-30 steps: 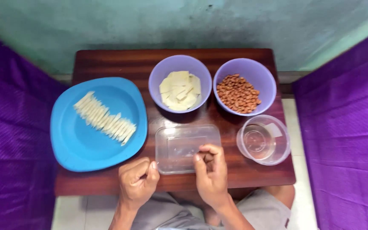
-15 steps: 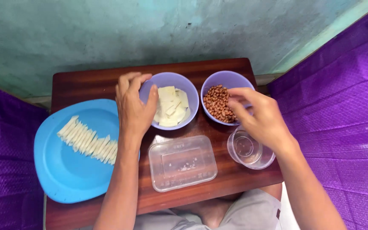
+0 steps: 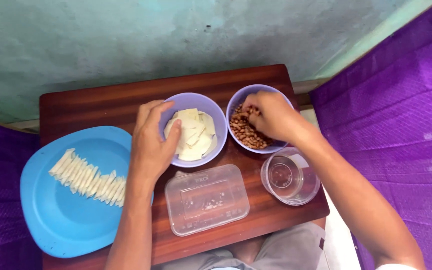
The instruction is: Wrapping individual peanuts in small squares of dough to prepare them for cooking.
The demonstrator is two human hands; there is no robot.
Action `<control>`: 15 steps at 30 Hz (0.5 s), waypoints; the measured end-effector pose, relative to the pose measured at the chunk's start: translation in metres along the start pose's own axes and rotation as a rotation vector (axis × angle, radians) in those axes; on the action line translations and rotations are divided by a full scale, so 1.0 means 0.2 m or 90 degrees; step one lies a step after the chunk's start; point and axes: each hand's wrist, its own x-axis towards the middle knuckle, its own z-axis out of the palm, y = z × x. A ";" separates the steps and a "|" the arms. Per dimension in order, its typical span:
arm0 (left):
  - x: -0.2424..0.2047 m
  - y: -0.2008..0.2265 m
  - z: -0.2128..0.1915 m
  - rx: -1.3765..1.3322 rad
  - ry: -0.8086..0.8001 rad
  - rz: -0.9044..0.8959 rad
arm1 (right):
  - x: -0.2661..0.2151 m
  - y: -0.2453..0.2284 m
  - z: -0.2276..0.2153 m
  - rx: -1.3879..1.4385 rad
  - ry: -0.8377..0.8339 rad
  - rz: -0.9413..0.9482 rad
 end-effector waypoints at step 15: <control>-0.03 0.07 -0.03 0.025 -0.042 -0.053 | 0.02 0.12 0.17 -0.029 -0.125 0.002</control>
